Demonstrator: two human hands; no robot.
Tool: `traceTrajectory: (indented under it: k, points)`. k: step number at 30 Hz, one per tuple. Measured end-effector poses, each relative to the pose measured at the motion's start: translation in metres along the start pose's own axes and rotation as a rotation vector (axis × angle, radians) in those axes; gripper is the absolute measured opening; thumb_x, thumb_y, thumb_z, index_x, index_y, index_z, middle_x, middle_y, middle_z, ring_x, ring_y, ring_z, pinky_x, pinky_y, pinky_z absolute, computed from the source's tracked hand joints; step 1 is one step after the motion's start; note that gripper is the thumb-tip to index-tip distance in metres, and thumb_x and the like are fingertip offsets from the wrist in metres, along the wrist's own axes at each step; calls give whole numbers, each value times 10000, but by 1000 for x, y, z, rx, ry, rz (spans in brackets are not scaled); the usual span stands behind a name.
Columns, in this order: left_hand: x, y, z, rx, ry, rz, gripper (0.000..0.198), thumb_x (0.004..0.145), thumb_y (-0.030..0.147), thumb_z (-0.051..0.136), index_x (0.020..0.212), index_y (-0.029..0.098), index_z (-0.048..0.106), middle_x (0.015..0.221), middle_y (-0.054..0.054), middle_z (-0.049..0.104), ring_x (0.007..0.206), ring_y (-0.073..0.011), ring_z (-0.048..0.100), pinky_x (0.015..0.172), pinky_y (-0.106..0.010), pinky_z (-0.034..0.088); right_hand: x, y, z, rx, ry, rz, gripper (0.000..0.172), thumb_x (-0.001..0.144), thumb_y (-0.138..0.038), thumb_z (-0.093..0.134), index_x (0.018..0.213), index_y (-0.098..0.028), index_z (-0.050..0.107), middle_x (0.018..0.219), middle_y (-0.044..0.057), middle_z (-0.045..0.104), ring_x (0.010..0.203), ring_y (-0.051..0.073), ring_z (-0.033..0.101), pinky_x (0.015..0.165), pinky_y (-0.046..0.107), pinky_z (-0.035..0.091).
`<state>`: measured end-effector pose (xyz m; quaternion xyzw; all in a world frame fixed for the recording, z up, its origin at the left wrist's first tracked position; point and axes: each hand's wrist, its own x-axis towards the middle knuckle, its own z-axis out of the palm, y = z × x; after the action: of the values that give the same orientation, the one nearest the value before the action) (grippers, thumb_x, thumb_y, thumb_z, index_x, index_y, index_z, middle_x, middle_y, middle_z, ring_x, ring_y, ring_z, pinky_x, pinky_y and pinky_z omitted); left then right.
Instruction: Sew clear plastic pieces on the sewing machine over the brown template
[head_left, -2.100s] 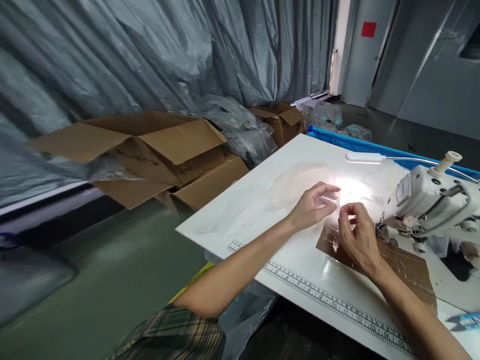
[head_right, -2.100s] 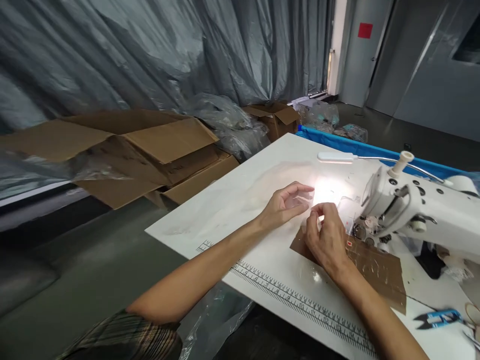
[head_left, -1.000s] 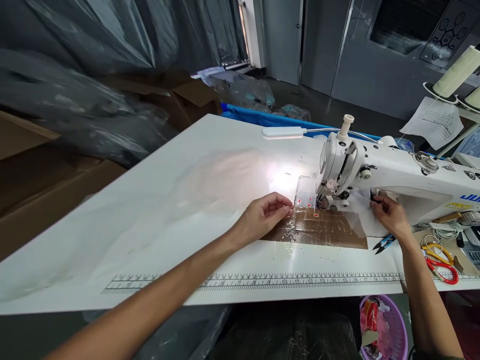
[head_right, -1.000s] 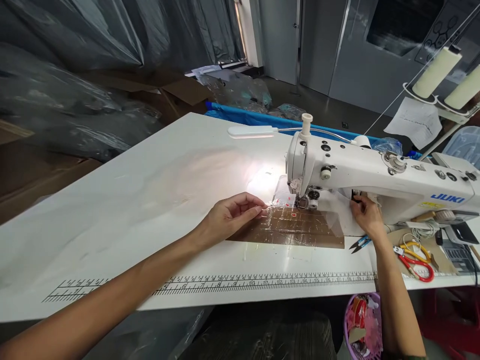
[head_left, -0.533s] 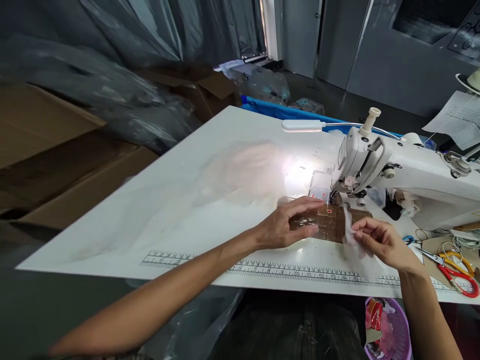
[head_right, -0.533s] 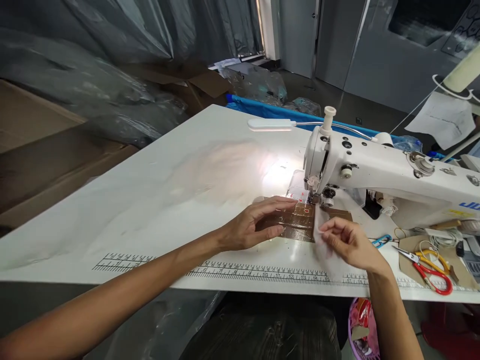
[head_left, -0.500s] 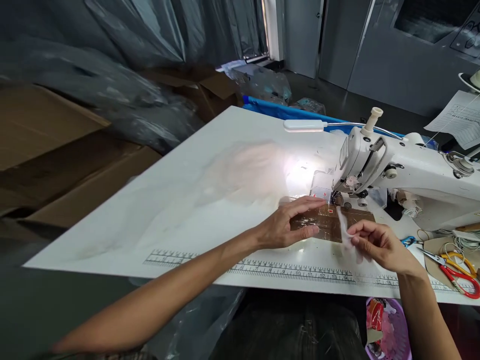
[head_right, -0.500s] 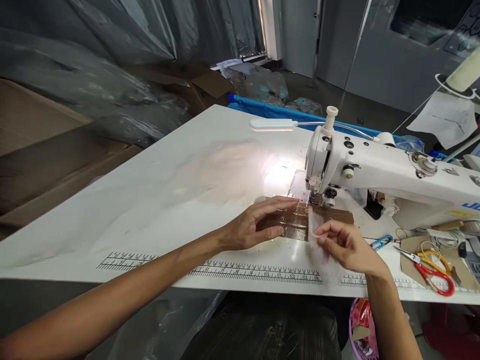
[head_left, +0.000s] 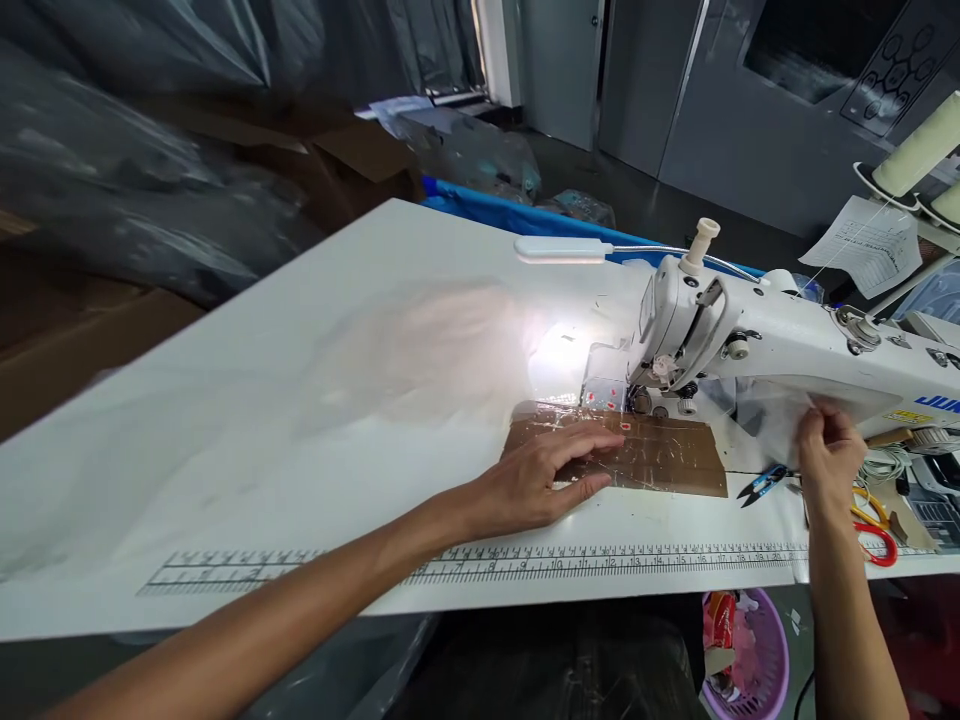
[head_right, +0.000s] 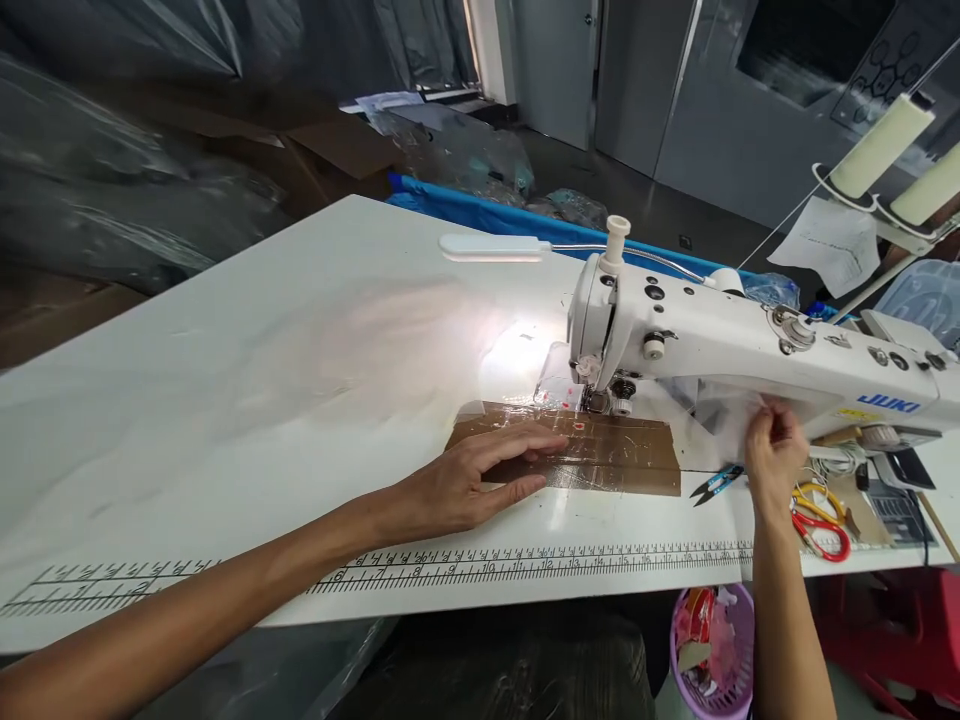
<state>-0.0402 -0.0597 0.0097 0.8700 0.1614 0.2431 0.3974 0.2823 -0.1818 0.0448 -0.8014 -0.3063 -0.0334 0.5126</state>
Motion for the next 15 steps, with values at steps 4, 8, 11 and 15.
traceTrajectory:
  k: [4, 8, 11, 15]
  points:
    - [-1, -5, 2, 61, -4, 64, 346, 970, 288, 522, 1296, 194, 588, 1270, -101, 640, 1157, -216, 626, 967, -405, 567, -6, 4, 13, -550, 129, -318, 436, 835, -289, 455, 1160, -74, 651, 1082, 234, 633, 948, 344, 584, 802, 505, 466]
    - [-2, -7, 1, 110, 37, 92, 317, 975, 271, 512, 1272, 194, 594, 1273, -105, 622, 1180, -221, 609, 975, -429, 557, -30, -6, 38, -587, 129, -575, 383, 888, -294, 485, 1172, -105, 657, 1163, 220, 604, 1049, 343, 533, 866, 510, 460]
    - [-2, -6, 0, 130, 30, 112, 296, 979, 254, 501, 1246, 189, 609, 1273, -111, 615, 1177, -216, 610, 971, -409, 556, -36, -9, 58, -524, -159, -642, 321, 916, -325, 497, 1087, -137, 692, 1050, 170, 640, 975, 296, 554, 844, 443, 481]
    - [-1, -3, -1, 119, 44, 147, 256, 974, 238, 502, 1176, 178, 647, 1240, -112, 626, 1153, -211, 619, 942, -383, 568, -36, -12, 65, -572, -478, -549, 243, 906, -235, 482, 928, -160, 712, 953, 132, 665, 860, 258, 599, 696, 350, 483]
